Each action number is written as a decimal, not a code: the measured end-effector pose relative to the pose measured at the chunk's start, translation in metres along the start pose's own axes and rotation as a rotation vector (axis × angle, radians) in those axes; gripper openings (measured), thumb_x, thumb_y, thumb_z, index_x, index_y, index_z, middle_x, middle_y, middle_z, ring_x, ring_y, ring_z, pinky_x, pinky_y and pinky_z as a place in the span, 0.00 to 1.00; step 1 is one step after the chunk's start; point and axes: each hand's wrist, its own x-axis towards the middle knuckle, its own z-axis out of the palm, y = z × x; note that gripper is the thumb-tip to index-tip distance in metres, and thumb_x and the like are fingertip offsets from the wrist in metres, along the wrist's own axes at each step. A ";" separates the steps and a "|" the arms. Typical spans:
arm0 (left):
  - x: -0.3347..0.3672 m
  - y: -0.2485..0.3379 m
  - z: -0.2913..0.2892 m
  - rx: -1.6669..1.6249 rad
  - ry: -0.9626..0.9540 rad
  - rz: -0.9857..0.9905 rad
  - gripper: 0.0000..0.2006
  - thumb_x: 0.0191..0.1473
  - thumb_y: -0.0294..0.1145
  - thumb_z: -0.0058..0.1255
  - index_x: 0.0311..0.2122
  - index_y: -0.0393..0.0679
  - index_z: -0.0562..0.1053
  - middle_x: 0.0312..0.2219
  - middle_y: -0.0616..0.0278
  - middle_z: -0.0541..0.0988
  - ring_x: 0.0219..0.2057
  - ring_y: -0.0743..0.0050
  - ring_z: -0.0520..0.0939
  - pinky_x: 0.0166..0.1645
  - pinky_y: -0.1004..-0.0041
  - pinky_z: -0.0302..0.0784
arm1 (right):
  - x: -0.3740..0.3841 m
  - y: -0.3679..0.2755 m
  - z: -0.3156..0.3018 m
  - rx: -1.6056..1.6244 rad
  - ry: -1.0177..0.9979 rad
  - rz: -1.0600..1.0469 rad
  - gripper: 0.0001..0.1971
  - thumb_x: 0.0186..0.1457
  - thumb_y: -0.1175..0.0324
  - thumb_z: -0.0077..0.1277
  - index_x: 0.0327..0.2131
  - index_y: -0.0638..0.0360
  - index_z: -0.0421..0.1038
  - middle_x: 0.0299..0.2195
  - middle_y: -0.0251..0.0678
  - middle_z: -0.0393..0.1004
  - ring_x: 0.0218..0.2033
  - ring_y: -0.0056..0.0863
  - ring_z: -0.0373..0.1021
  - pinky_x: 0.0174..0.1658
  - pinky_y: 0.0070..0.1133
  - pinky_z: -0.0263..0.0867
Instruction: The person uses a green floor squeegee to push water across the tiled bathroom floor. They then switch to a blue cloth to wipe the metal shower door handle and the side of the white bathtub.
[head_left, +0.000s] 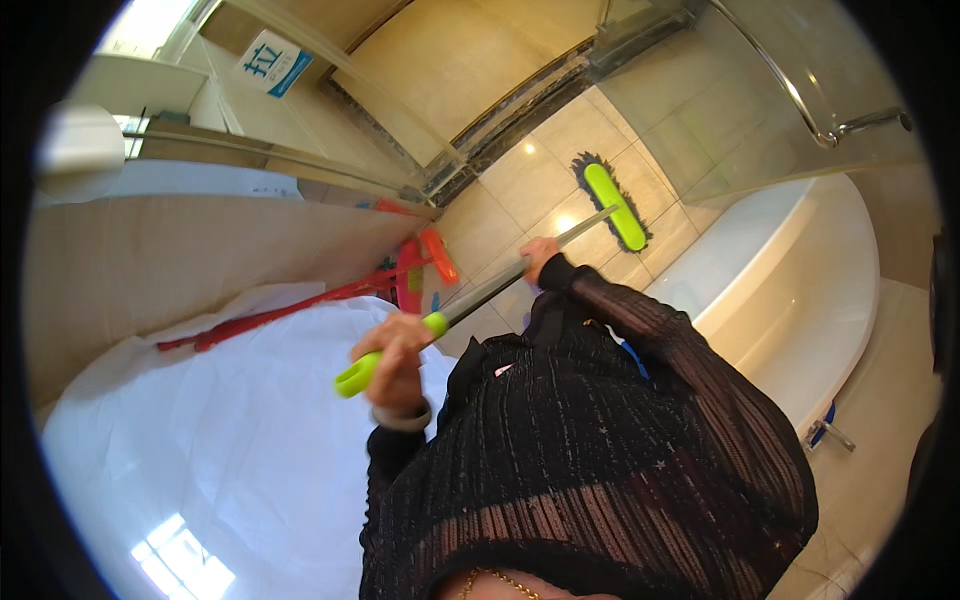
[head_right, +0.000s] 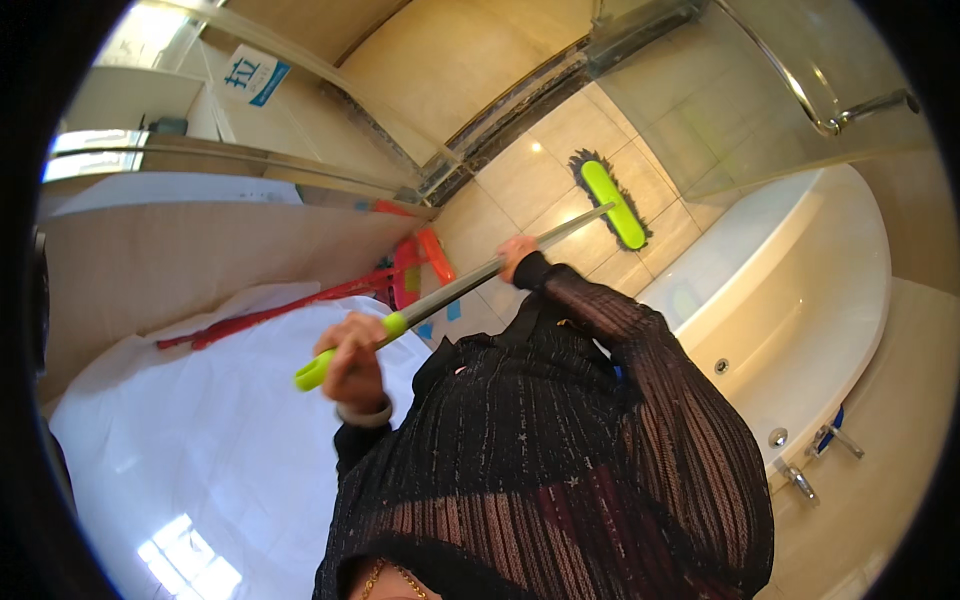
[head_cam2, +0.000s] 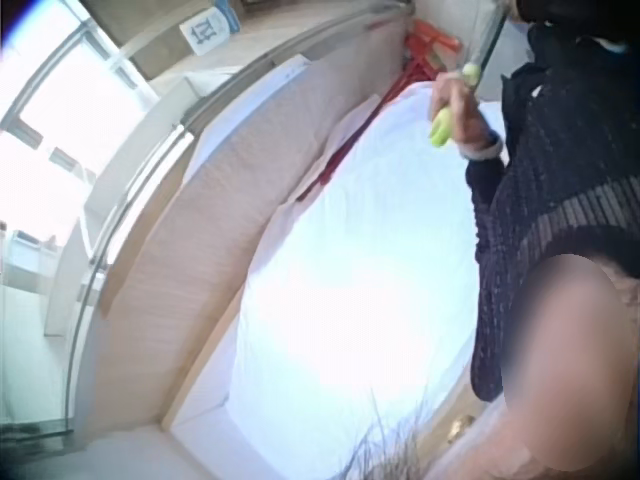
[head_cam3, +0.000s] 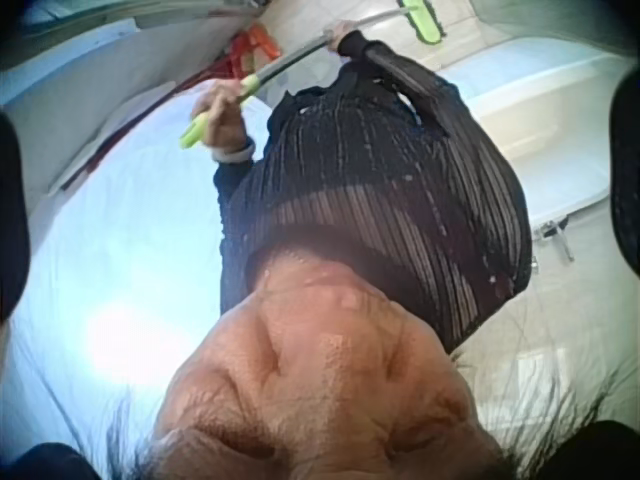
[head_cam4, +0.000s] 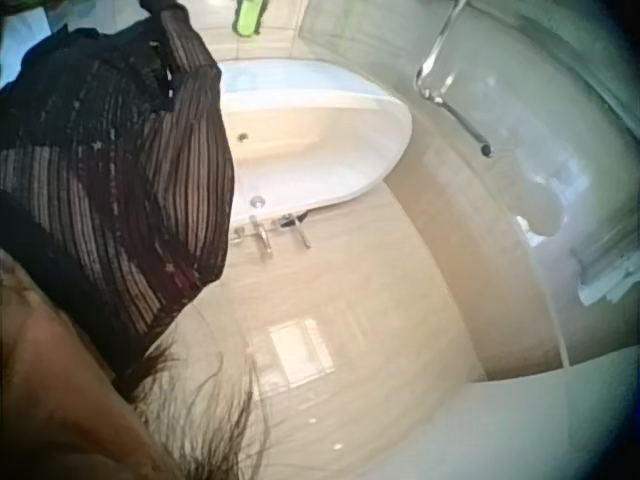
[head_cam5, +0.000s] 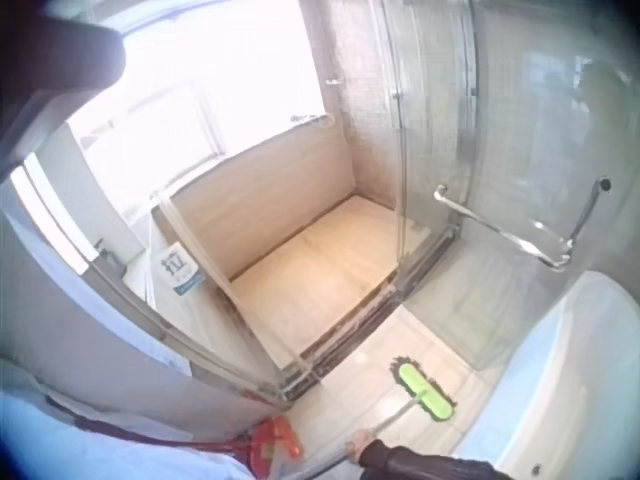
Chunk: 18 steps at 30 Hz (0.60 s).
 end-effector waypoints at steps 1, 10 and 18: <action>0.005 0.016 -0.007 0.012 0.035 -0.019 0.07 0.40 0.28 0.39 0.15 0.40 0.61 0.12 0.60 0.63 0.21 0.65 0.67 0.29 0.69 0.60 | 0.008 -0.018 0.009 -0.064 -0.043 -0.028 0.07 0.26 0.64 0.52 0.14 0.53 0.68 0.18 0.42 0.70 0.26 0.41 0.69 0.29 0.32 0.65; 0.039 0.084 -0.039 0.042 -0.391 0.149 0.19 0.48 0.40 0.49 0.12 0.45 0.60 0.07 0.67 0.64 0.10 0.74 0.69 0.19 0.76 0.57 | 0.030 -0.126 0.001 0.324 -0.287 -0.043 0.08 0.33 0.65 0.49 0.21 0.56 0.70 0.21 0.43 0.71 0.27 0.43 0.69 0.31 0.34 0.65; 0.025 0.035 -0.118 0.002 -0.675 -0.006 0.12 0.40 0.28 0.51 0.12 0.41 0.62 0.11 0.63 0.66 0.18 0.68 0.71 0.41 0.60 0.61 | 0.001 -0.085 0.059 0.067 0.159 0.042 0.07 0.28 0.67 0.51 0.17 0.53 0.66 0.18 0.40 0.68 0.25 0.42 0.66 0.28 0.32 0.63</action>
